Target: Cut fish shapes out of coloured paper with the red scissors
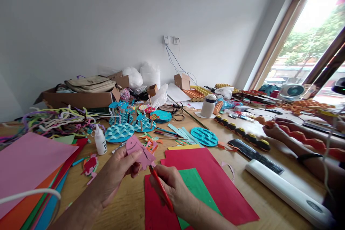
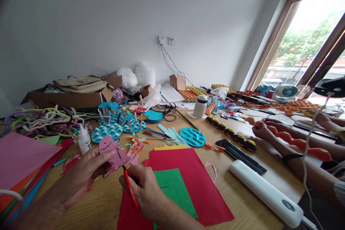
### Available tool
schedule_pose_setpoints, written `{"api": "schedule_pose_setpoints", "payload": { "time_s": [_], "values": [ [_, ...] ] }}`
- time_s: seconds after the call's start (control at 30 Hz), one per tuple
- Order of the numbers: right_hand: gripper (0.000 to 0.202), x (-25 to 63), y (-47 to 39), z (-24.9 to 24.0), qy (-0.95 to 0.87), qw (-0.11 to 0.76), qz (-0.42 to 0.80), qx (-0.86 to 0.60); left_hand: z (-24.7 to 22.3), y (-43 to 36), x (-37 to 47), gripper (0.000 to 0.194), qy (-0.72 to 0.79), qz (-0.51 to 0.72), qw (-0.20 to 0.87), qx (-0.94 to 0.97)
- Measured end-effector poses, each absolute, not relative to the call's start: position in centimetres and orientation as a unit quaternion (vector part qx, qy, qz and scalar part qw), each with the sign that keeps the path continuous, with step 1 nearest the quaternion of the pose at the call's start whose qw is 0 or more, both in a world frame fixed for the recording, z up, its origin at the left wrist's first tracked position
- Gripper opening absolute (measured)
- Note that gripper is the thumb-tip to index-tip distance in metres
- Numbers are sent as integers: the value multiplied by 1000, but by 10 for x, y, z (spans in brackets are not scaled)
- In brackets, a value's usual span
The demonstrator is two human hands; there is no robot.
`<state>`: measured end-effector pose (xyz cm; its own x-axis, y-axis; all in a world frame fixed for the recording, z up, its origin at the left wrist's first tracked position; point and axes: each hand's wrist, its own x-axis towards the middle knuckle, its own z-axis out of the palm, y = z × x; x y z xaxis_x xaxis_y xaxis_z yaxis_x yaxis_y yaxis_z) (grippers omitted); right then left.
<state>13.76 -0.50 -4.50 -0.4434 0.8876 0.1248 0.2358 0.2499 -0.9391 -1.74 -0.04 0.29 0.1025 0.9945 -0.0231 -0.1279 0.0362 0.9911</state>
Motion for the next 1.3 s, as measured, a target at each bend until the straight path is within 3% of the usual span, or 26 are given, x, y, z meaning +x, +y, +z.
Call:
{"api": "schedule_pose_setpoints", "payload": {
  "time_s": [1.3],
  "values": [
    [27, 139, -1, -40, -736, 327, 450, -386, 5, 11, -40, 15, 449, 477, 586, 477]
  ]
}}
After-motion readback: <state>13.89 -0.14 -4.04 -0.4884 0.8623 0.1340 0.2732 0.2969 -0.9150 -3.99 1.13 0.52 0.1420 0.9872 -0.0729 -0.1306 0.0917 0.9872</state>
